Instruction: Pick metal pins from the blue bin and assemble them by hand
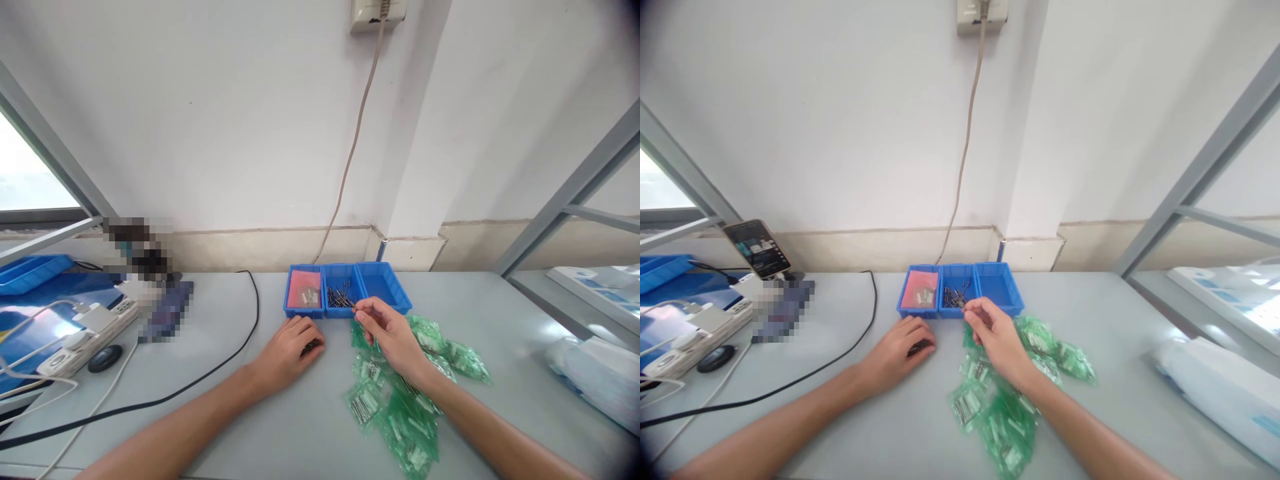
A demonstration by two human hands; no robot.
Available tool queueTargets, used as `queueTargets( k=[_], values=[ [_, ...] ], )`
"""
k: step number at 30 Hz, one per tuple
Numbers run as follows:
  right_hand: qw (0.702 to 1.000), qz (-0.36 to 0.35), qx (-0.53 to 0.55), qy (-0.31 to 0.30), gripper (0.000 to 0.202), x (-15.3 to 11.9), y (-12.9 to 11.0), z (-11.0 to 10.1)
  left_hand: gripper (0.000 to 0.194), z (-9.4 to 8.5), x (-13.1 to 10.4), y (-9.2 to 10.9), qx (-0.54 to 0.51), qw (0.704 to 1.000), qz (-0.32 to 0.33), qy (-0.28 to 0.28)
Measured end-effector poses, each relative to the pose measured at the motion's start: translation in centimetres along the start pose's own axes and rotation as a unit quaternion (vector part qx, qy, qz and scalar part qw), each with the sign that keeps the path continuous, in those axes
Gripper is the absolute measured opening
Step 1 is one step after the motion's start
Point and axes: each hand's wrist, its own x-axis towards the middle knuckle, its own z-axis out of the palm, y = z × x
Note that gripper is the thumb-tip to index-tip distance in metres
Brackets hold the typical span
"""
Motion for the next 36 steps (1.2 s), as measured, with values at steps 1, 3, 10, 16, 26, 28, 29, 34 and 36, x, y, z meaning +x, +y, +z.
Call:
queueTargets(
  k=[1, 3, 10, 16, 26, 28, 29, 34, 36],
  values=[
    [1.0, -0.001, -0.009, -0.001, 0.031, 0.0, 0.0, -0.1, 0.008, 0.0, 0.0, 0.0, 0.0, 1.0, 0.0, 0.0],
    [1.0, -0.008, -0.024, -0.004, 0.03, -0.1, 0.1, -0.2, 0.009, 0.0, 0.0, 0.0, 0.002, 1.0, 0.002, 0.004],
    [1.0, -0.002, -0.019, 0.002, 0.032, -0.2, -0.2, -0.2, 0.007, -0.1, 0.1, 0.2, 0.008, 1.0, 0.002, 0.005],
    [0.983, 0.099, 0.148, -0.047, 0.037, -0.4, -1.6, -0.1, 0.011, 0.0, 0.0, 0.2, 0.018, 1.0, 0.01, 0.012],
    [0.971, 0.117, 0.206, -0.042, 0.034, -0.4, -2.0, -0.2, 0.008, 0.0, 0.0, 0.2, 0.018, 1.0, 0.009, 0.01],
    [0.979, 0.103, 0.172, -0.03, 0.036, -0.4, -1.8, -0.1, 0.008, 0.0, 0.0, 0.3, 0.016, 1.0, 0.011, 0.007],
    [0.984, 0.094, 0.152, -0.024, 0.038, -0.5, -1.6, -0.1, 0.008, 0.0, 0.0, 0.3, 0.016, 1.0, 0.012, 0.007],
    [0.998, 0.052, 0.036, -0.014, 0.033, -0.5, -1.2, -0.2, 0.009, -0.1, 0.0, 0.4, 0.014, 1.0, 0.011, 0.004],
    [1.0, 0.021, -0.009, -0.003, 0.03, -0.6, -1.1, -0.2, 0.009, -0.1, 0.0, 0.4, 0.015, 1.0, 0.008, 0.005]
  ],
)
